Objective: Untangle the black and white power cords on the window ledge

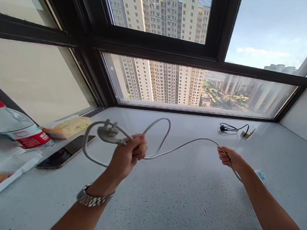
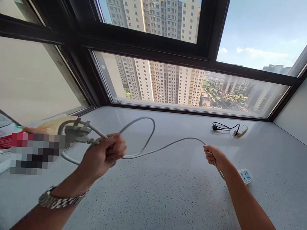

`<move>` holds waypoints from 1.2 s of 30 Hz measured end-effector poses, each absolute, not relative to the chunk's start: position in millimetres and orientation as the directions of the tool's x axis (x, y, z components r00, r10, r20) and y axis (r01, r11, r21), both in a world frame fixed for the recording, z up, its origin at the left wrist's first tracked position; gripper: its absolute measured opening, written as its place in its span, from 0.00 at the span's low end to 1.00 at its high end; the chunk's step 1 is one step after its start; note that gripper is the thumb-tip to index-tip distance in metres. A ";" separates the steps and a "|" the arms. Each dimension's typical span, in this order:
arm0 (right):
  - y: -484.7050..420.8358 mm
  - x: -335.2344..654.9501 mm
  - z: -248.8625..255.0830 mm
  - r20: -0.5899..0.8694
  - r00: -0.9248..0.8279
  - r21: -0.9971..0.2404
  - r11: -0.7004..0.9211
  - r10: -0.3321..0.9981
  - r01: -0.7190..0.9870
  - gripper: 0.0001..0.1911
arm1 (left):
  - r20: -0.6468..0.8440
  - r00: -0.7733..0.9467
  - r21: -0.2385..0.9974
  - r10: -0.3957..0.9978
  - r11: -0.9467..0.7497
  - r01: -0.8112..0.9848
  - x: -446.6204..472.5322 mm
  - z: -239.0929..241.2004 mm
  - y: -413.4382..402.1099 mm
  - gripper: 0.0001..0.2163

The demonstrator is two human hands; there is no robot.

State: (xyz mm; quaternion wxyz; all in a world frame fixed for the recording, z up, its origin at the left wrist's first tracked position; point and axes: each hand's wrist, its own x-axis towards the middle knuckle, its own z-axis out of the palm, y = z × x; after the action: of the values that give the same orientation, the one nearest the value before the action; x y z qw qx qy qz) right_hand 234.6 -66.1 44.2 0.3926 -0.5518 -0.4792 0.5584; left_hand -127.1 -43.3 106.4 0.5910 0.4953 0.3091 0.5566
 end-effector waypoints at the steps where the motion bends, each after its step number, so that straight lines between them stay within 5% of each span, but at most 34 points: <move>1: -64.4 217.1 49.4 -0.148 0.036 -0.987 -0.150 0.988 0.054 0.23 | 0.162 0.202 0.948 0.966 -0.096 -0.305 -106.9 88.6 -47.2 0.24; 4: -67.2 152.7 51.8 0.285 0.189 -0.930 0.224 0.940 0.292 0.24 | 0.036 0.260 0.949 0.965 0.049 -0.311 -43.6 51.4 -54.6 0.25; 7: -79.0 105.3 38.1 0.525 -0.152 -0.565 0.476 0.837 0.674 0.24 | -0.044 0.299 0.894 0.953 0.172 -0.414 -4.0 46.0 -49.7 0.25; 10: -93.8 93.8 21.5 0.469 -0.330 -0.303 0.500 0.819 0.811 0.22 | -0.102 0.330 0.862 0.939 0.249 -0.442 0.7 59.9 -36.4 0.25; 14: -117.8 114.5 8.4 0.333 -0.286 -0.166 0.355 0.898 0.920 0.26 | -0.120 0.439 0.696 0.890 0.391 -0.602 -27.5 72.7 -27.3 0.26; 19: -143.6 144.5 12.0 0.027 -0.240 -0.138 0.242 0.970 0.961 0.14 | 0.008 0.390 0.398 0.921 0.355 -0.846 -71.5 52.5 -48.2 0.23; 25: -148.3 136.7 26.8 0.088 -0.461 -0.131 0.469 0.883 0.873 0.12 | -0.243 0.306 0.475 0.920 0.389 -0.789 -127.5 30.0 -80.6 0.21; 29: -141.1 115.2 32.1 0.153 -0.683 -0.047 0.696 0.714 0.717 0.17 | -0.450 0.100 0.764 0.887 0.440 -0.472 -167.0 10.3 -76.8 0.17; 32: -130.9 98.4 40.5 0.212 -0.795 0.045 0.807 0.569 0.589 0.21 | -0.367 -0.062 0.929 0.928 0.369 0.023 -178.7 -2.7 -58.4 0.16; 36: -104.7 82.4 57.2 0.292 -0.855 0.033 0.889 0.429 0.458 0.26 | -0.093 -0.032 0.773 0.995 0.093 0.628 -146.5 -6.0 -26.7 0.13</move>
State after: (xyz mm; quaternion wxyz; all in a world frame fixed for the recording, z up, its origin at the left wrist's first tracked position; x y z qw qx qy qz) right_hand 82.4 -104.7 57.2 0.1398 -0.2305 -0.9616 -0.0505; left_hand -146.5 -26.7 -6.0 0.3290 0.6131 0.6618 0.2790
